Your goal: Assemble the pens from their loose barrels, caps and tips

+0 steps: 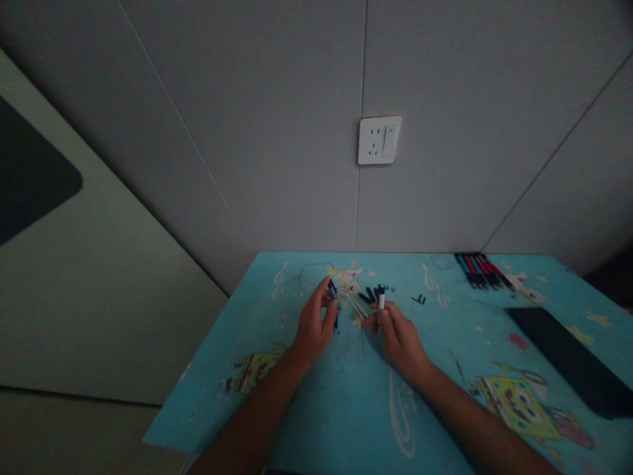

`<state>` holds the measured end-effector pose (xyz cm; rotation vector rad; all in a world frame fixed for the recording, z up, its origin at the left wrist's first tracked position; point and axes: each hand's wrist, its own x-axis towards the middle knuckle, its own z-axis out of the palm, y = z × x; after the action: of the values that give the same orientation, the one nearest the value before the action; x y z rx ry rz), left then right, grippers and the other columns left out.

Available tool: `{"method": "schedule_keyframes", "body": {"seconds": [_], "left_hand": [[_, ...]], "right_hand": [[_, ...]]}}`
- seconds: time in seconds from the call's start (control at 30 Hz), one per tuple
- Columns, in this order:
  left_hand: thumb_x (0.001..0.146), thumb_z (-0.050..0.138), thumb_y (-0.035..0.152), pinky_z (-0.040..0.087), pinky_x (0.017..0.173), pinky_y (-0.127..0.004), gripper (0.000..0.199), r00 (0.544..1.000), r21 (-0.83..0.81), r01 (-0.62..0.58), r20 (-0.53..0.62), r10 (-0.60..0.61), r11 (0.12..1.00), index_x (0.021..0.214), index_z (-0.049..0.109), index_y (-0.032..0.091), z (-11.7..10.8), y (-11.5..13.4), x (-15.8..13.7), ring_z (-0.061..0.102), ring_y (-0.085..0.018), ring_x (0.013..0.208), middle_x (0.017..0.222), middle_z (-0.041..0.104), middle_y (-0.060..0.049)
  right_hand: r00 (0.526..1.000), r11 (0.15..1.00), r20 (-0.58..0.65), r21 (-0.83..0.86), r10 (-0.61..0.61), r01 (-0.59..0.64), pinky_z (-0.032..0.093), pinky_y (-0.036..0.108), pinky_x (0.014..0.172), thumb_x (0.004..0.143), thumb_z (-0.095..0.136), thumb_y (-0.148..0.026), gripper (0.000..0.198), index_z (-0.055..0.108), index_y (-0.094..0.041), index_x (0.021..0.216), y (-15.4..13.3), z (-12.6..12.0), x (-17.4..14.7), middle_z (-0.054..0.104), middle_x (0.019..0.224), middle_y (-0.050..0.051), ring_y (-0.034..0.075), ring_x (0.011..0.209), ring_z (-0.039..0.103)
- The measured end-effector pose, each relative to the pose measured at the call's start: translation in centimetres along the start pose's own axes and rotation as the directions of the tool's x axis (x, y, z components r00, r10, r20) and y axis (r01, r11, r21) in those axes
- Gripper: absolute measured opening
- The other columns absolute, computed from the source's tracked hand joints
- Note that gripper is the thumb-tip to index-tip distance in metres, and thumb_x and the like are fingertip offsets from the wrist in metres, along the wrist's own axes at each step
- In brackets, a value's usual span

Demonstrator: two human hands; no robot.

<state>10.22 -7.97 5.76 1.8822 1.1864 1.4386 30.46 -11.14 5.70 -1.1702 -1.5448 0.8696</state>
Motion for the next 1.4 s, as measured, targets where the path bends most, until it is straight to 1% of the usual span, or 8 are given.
{"method": "schedule_keyframes", "body": {"seconds": [0.13,0.27,0.53,0.73,0.93,1.1,1.23,1.4], "left_hand": [[0.094,0.054,0.034,0.051,0.066,-0.024,0.054,0.979,-0.296,0.205,0.059,-0.196,0.933,0.144,0.034,0.027,0.3,1.2,0.3,0.062,-0.011,0.068,0.095,0.058,-0.003],[0.088,0.063,0.037,0.048,0.063,-0.024,0.059,0.940,-0.488,0.330,0.095,-0.326,0.808,0.141,0.038,0.025,0.2,1.2,0.9,0.060,-0.011,0.061,0.080,0.059,0.001],[0.081,0.071,0.034,0.045,0.058,-0.022,0.058,0.849,-0.695,0.440,0.114,-0.517,0.568,0.132,0.046,0.022,0.0,-0.6,1.2,0.057,-0.009,0.059,0.078,0.064,0.000],[0.083,0.067,0.027,0.046,0.059,-0.020,0.058,0.827,-0.755,0.459,0.169,-0.537,0.468,0.135,0.043,0.026,0.0,-0.8,1.4,0.059,-0.009,0.065,0.082,0.064,0.000],[0.083,0.062,0.022,0.047,0.060,-0.021,0.026,0.835,-0.738,0.488,0.240,-0.495,0.466,0.107,0.063,0.014,0.0,-0.8,1.4,0.058,-0.008,0.065,0.084,0.064,-0.004],[0.074,0.064,0.012,0.048,0.066,-0.022,0.035,0.854,-0.675,0.492,0.251,-0.455,0.550,0.109,0.061,0.018,0.2,-0.5,1.1,0.058,-0.008,0.068,0.093,0.063,-0.002],[0.075,0.069,0.020,0.047,0.065,-0.022,0.036,0.877,-0.534,0.467,0.177,-0.447,0.704,0.110,0.061,0.019,0.3,-0.2,0.9,0.058,-0.008,0.066,0.087,0.061,0.000],[0.088,0.060,0.045,0.037,0.050,-0.019,0.033,0.898,-0.425,0.417,0.056,-0.437,0.803,0.103,0.064,0.015,0.2,-0.2,1.0,0.047,-0.007,0.051,0.062,0.050,0.004]], "right_hand": [[0.965,0.796,0.118,0.546,0.234,-0.260,0.045,0.028,0.057,0.096,0.043,-0.050,0.033,0.059,-0.021,0.099,-0.8,0.3,0.6,0.069,0.083,0.004,0.015,0.060,0.060],[0.910,0.563,0.155,0.742,0.384,-0.364,0.040,0.022,0.048,0.086,0.064,-0.046,0.032,0.067,-0.017,0.098,-0.6,-0.3,1.2,0.063,0.077,0.001,0.009,0.052,0.051],[0.893,0.630,0.018,0.703,0.449,-0.330,0.032,0.016,0.038,0.080,0.073,-0.038,0.048,0.059,-0.022,0.123,-0.3,-2.0,1.6,0.064,0.074,-0.001,0.005,0.043,0.044],[0.905,0.657,0.052,0.670,0.422,-0.345,0.036,0.020,0.041,0.085,0.062,-0.037,0.033,0.065,-0.014,0.110,-0.9,-1.8,1.3,0.072,0.089,0.009,0.010,0.051,0.057],[0.948,0.818,0.049,0.492,0.315,-0.298,0.034,0.021,0.042,0.085,0.064,-0.040,0.037,0.062,-0.016,0.113,-1.1,-1.2,1.0,0.072,0.097,0.010,0.013,0.053,0.060],[0.997,0.997,-0.008,-0.033,0.076,-0.076,0.042,0.026,0.055,0.091,0.056,-0.043,0.032,0.068,-0.018,0.107,-1.1,-0.9,0.2,0.063,0.069,0.001,0.014,0.055,0.055],[0.986,0.923,0.086,-0.348,-0.145,0.166,0.046,0.029,0.072,0.094,0.052,-0.037,0.026,0.070,-0.020,0.099,-1.3,-0.5,-0.2,0.064,0.084,0.005,0.018,0.077,0.060],[0.968,0.814,0.233,-0.543,-0.088,0.205,0.044,0.027,0.065,0.095,0.049,-0.035,0.024,0.068,-0.021,0.094,-0.9,-0.4,-0.3,0.064,0.076,0.003,0.016,0.067,0.059]]}}
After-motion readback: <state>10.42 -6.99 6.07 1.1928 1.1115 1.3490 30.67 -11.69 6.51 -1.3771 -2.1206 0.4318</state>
